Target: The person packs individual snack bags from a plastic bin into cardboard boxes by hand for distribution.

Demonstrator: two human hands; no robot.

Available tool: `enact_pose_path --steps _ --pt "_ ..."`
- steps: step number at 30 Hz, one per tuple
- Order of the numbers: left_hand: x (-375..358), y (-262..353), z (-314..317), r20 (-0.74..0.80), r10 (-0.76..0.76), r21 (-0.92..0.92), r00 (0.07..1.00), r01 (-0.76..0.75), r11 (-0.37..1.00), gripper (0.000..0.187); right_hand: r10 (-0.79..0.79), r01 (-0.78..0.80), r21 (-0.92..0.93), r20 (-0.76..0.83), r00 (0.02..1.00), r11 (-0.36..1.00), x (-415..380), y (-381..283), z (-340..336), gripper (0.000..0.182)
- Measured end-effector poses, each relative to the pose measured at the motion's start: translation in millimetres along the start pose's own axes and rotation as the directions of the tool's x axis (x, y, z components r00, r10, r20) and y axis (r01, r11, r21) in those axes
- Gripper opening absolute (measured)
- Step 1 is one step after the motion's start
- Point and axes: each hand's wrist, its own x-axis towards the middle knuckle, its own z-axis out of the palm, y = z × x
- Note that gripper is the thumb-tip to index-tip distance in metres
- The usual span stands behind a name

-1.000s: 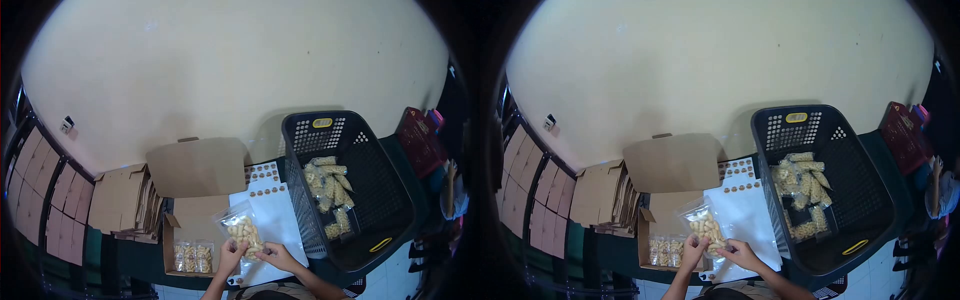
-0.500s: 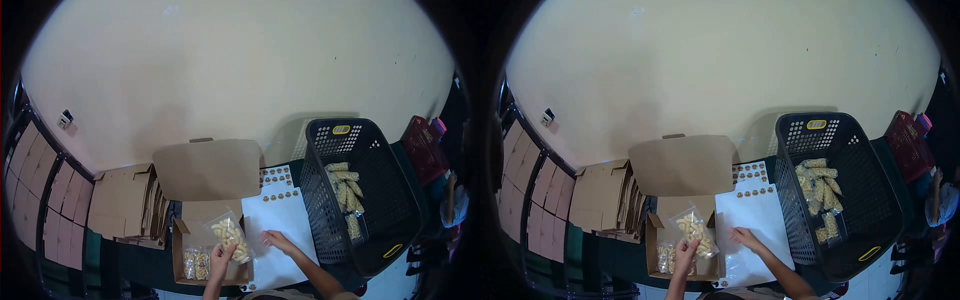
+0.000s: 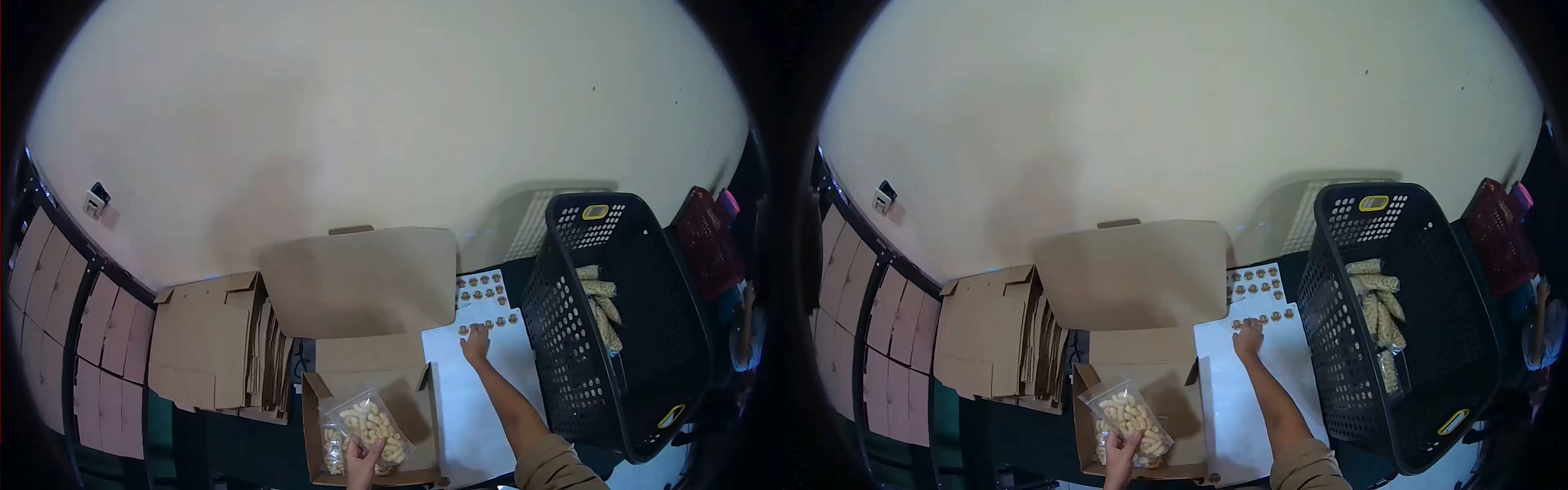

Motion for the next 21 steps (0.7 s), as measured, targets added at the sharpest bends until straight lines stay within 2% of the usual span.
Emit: enact_pose_path --steps 1,2,4,7,8,13,15,19,21 --pt "-1 2 -3 -0.054 -0.057 0.063 0.997 0.060 0.996 0.081 0.000 0.000 0.028 -0.009 1.000 1.000 0 -2 -1 0.043" --pt "2 5 -4 -0.013 0.096 -0.013 0.995 -0.096 0.995 0.028 -0.002 0.002 0.031 -0.001 1.000 1.000 1 -4 -2 0.043" --pt "5 7 -10 -0.034 0.091 0.004 0.995 -0.091 0.996 0.028 0.051 -0.050 0.064 -0.001 0.999 0.997 3 -4 -1 0.035" --pt "12 6 -16 -0.049 0.087 0.016 0.995 -0.086 0.996 0.026 0.092 -0.098 0.084 0.062 0.994 0.992 9 -2 -2 0.033" --pt "14 5 -17 -0.040 0.089 0.023 0.995 -0.088 0.996 0.025 0.049 -0.056 0.105 0.065 0.997 0.993 9 0 -2 0.030" --pt "21 -9 -29 -0.027 0.065 0.118 0.998 -0.061 0.991 0.022 0.085 -0.090 0.106 0.054 0.995 0.990 2 -7 3 0.026" --pt "21 -11 -26 0.015 0.086 0.112 0.996 -0.087 0.990 0.021 0.027 -0.019 0.074 -0.113 0.993 0.997 -1 -8 6 0.025" --pt "19 -15 -25 0.029 0.055 0.089 0.998 -0.057 0.994 0.024 0.012 -0.011 0.024 -0.029 1.000 1.000 0 -7 6 0.024" --pt "19 -17 -26 0.053 0.063 0.064 0.997 -0.066 0.996 0.029 -0.032 0.034 0.023 -0.069 0.997 0.999 1 -5 5 0.024"
